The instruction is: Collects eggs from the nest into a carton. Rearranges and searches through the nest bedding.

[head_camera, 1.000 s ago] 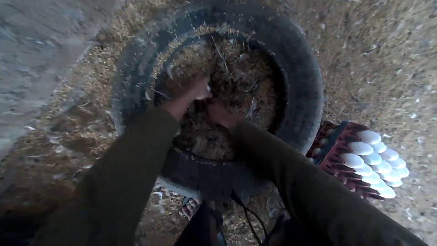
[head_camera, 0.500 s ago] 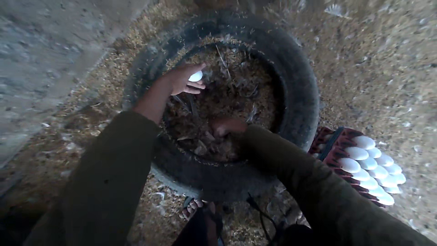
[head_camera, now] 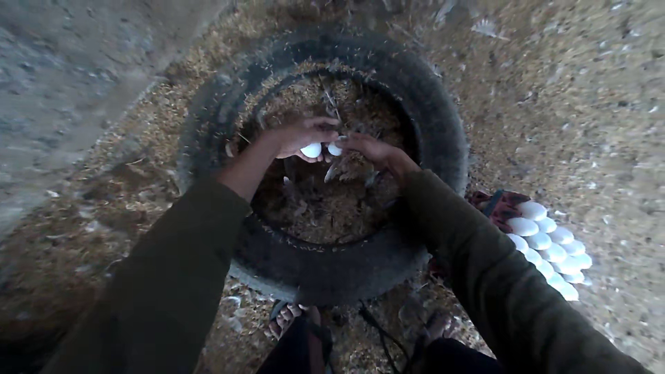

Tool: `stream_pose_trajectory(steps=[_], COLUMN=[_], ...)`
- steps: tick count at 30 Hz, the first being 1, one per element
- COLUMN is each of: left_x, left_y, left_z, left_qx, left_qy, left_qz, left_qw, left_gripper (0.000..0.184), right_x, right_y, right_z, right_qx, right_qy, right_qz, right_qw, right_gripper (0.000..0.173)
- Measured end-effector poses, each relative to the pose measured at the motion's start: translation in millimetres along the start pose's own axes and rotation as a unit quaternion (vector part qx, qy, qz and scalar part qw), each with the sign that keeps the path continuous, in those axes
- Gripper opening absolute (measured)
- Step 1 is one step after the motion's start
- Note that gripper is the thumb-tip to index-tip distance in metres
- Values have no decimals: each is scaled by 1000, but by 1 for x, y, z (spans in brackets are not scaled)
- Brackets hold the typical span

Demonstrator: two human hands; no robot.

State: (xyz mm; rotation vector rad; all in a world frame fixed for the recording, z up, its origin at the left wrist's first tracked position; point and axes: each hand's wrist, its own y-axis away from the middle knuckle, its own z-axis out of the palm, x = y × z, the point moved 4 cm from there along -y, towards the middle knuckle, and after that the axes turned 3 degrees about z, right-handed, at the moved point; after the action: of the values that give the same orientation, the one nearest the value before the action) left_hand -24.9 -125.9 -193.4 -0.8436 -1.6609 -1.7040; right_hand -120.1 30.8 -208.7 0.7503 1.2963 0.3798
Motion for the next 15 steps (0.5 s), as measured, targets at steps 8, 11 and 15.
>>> stream_pose_trajectory(steps=[8, 11, 15], left_x=[17, 18, 17], left_y=[5, 5, 11], left_z=[22, 20, 21], left_qx=[20, 30, 25], left_qy=[-181, -207, -149], left_qz=[56, 84, 95], left_qw=[982, 974, 984], left_gripper=[57, 53, 49], right_x=[-6, -7, -14], right_y=[11, 17, 33], right_z=[2, -3, -8], right_qx=[25, 42, 55], right_qy=[-19, -6, -20], right_qz=[20, 20, 11], right_qw=[999, 999, 998], right_gripper=[60, 57, 44])
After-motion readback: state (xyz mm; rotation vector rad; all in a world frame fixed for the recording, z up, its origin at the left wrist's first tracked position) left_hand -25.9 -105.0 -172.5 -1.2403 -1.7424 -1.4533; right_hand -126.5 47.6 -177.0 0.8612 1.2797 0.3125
